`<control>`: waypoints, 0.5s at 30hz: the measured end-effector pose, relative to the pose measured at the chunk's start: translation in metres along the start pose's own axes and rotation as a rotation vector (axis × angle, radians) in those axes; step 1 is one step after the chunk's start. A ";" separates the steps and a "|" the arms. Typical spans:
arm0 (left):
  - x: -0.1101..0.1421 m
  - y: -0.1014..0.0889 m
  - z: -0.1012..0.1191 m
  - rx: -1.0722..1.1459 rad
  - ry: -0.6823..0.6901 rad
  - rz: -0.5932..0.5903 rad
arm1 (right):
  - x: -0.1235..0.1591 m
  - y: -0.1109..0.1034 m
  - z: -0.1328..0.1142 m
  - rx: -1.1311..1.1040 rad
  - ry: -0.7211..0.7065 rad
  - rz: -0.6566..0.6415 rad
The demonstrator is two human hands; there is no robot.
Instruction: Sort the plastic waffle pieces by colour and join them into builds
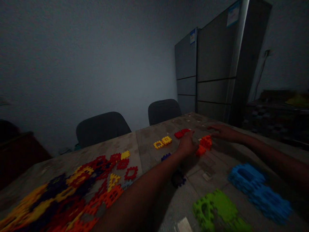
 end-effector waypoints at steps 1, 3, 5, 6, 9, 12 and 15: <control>0.007 -0.006 -0.001 0.004 -0.006 0.007 | -0.001 0.000 -0.003 -0.004 -0.032 -0.009; 0.025 -0.018 -0.003 0.019 -0.013 0.012 | -0.003 0.002 -0.008 -0.007 -0.076 -0.036; 0.050 -0.031 -0.003 0.042 -0.006 0.008 | -0.005 0.005 -0.012 -0.004 -0.096 -0.068; 0.064 -0.039 -0.002 0.054 0.005 0.002 | -0.006 0.006 -0.012 -0.002 -0.100 -0.082; 0.110 -0.066 0.002 0.080 0.056 -0.005 | -0.007 0.010 -0.014 0.004 -0.104 -0.110; 0.156 -0.096 0.003 0.110 0.106 -0.007 | -0.008 0.010 -0.019 0.007 -0.110 -0.133; 0.201 -0.123 -0.006 0.156 0.027 -0.009 | -0.010 0.007 -0.025 0.028 -0.111 -0.141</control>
Point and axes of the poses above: each hand's wrist, its own x-axis away from the middle knuckle, its own y-axis out of the palm, z = x × y, the point moved 3 cm from there along -x, towards the middle knuckle, and after that the axes turned 6 degrees about -y, right-handed, at the moved point
